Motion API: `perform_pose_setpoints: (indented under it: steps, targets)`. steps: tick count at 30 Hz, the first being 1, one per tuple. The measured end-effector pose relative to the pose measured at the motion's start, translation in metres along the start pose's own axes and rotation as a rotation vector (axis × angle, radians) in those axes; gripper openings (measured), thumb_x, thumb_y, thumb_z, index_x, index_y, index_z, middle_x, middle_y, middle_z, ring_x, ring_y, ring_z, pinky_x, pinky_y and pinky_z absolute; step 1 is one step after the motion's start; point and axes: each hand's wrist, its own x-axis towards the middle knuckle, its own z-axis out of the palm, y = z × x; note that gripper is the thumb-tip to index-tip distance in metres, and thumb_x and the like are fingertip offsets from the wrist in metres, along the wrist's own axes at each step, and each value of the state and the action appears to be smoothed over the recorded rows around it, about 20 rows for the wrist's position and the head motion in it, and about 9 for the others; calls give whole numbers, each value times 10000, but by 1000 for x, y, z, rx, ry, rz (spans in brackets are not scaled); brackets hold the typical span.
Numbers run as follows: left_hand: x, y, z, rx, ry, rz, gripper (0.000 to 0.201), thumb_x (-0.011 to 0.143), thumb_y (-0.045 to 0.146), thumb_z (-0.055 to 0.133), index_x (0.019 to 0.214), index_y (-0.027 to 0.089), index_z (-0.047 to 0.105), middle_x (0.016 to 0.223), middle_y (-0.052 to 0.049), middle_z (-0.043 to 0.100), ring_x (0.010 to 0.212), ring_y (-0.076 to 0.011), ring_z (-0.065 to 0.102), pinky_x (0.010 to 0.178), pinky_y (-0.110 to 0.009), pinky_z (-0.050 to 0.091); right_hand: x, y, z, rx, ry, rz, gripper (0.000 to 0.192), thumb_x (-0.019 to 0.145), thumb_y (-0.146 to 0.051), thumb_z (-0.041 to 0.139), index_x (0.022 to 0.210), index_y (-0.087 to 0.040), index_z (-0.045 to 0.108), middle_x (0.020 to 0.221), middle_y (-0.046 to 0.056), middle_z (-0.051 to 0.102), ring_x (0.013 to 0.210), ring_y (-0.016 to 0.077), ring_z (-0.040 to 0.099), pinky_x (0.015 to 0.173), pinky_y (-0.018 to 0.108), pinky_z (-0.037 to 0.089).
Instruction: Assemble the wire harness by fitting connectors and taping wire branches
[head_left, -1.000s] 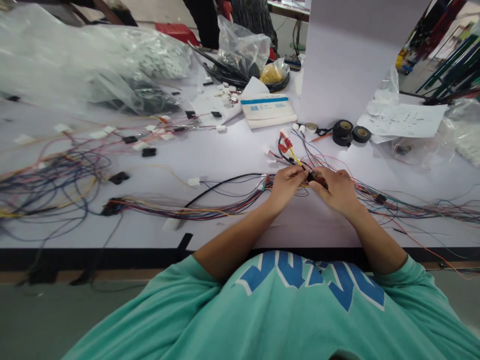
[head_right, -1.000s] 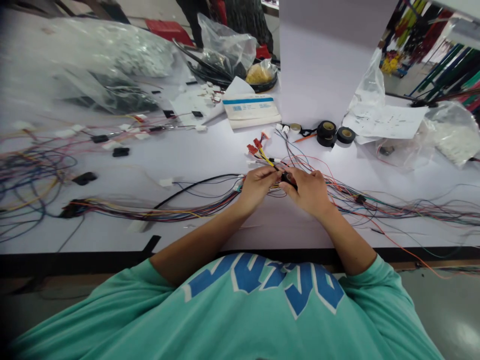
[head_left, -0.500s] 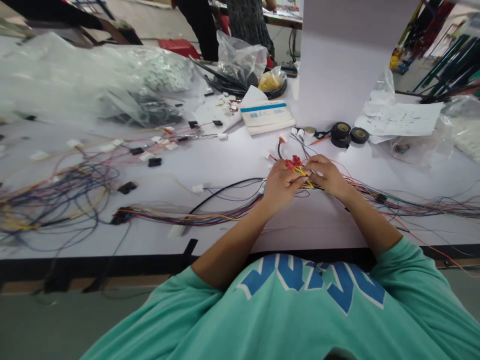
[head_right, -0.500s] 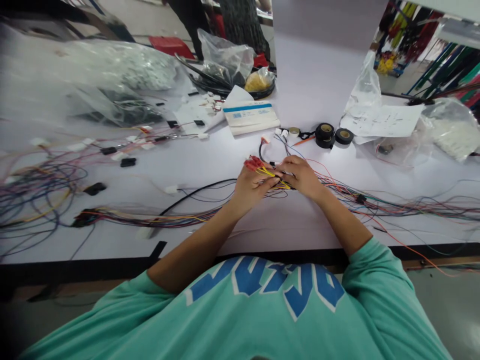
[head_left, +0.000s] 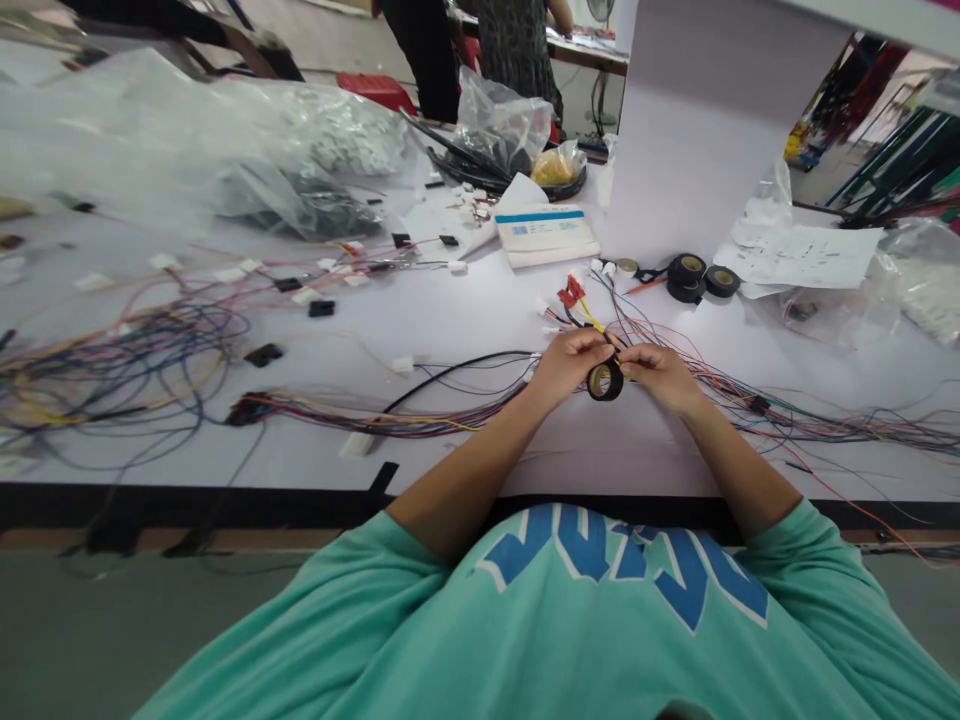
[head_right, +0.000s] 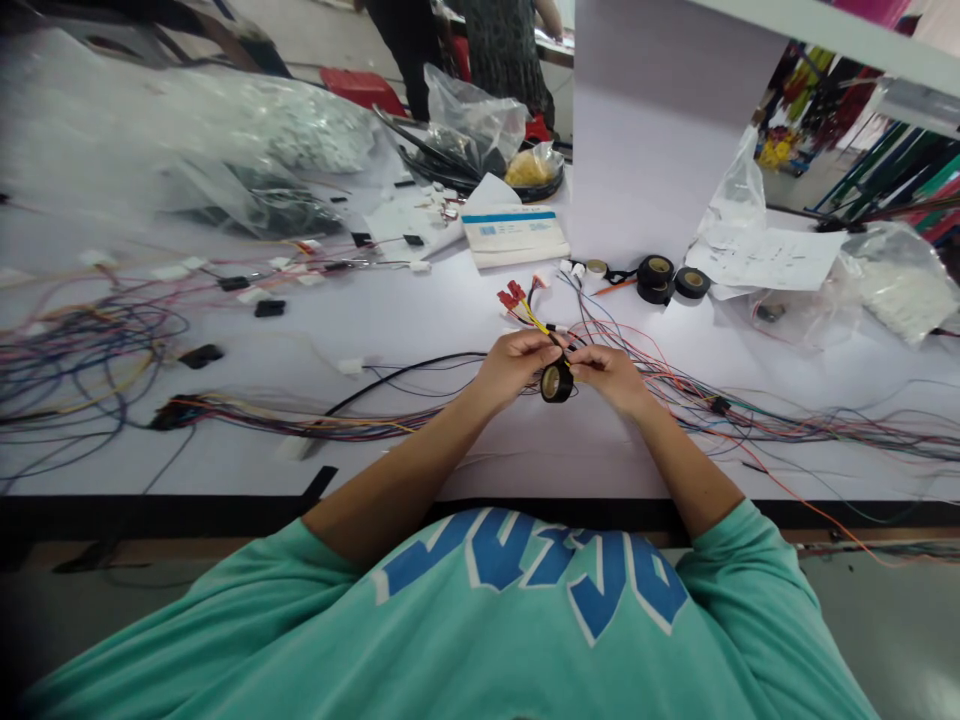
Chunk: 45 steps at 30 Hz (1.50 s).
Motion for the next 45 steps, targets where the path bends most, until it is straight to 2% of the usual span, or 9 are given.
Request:
perform_pose_setpoints:
  steps: [7, 11, 16, 19, 24, 28, 35, 39, 45]
  targets:
    - [-3, 7, -2, 300, 9, -53, 248, 648, 377, 606, 567, 150, 544, 513, 41, 479, 515, -86, 407, 499, -212, 302, 1, 6, 6, -114, 59, -40, 155, 665, -321, 612, 708, -173, 627, 680, -8, 627, 642, 111, 546, 646, 261, 445]
    - [-1, 4, -4, 227, 7, -123, 262, 652, 355, 597, 504, 150, 528, 436, 59, 396, 456, -72, 334, 451, -214, 246, -1, 8, 1, -272, 61, -129, 158, 753, -296, 540, 823, -174, 612, 767, 26, 660, 707, 142, 598, 671, 289, 476]
    - [0, -2, 0, 75, 46, -189, 258, 643, 309, 596, 469, 149, 492, 406, 63, 391, 420, -63, 347, 427, -198, 260, -15, -1, 0, -910, -25, -737, 306, 826, -92, 410, 1067, -187, 573, 1137, 86, 631, 1090, 177, 541, 937, 369, 383]
    - [1, -3, 4, -56, 60, -255, 227, 629, 288, 617, 495, 142, 508, 416, 60, 427, 405, -60, 371, 429, -195, 308, -27, -11, 4, -1206, -189, -973, 311, 882, -52, 346, 1008, -200, 589, 993, 42, 674, 1058, 142, 542, 949, 333, 323]
    - [0, -1, 4, -94, 12, -309, 185, 684, 297, 586, 598, 133, 588, 509, 15, 553, 439, -98, 471, 459, -229, 400, -36, -22, -7, -1331, -166, -702, 286, 913, -372, 431, 1041, -166, 582, 840, 72, 677, 835, 193, 590, 794, 337, 339]
    - [-5, 2, 3, 299, -29, 6, 209, 756, 314, 545, 653, 162, 646, 713, -30, 684, 653, -159, 604, 652, -276, 480, -24, -19, -21, -1270, -36, -417, 326, 906, -359, 417, 1110, -161, 577, 920, 104, 691, 837, 219, 601, 850, 379, 326]
    - [-4, 8, 1, 669, -80, 353, 228, 792, 338, 529, 709, 199, 690, 904, -82, 713, 992, -252, 578, 936, -401, 402, 6, 7, -7, -816, 51, -397, 193, 835, -236, 446, 831, -183, 631, 927, 87, 670, 891, 208, 588, 800, 346, 409]
    - [0, 4, 0, 350, -89, 206, 228, 770, 338, 514, 736, 168, 662, 834, -53, 692, 816, -187, 606, 801, -321, 466, -5, 14, -10, -584, 69, -259, 223, 849, -252, 410, 933, -169, 599, 845, 67, 667, 781, 180, 609, 719, 318, 461]
    - [1, -3, 4, 54, -40, -91, 238, 702, 373, 535, 705, 144, 600, 590, 15, 560, 524, -108, 506, 524, -228, 435, -34, 6, -11, -1035, -124, -710, 344, 825, -98, 419, 1104, -215, 583, 1163, 72, 632, 1169, 193, 509, 982, 393, 349]
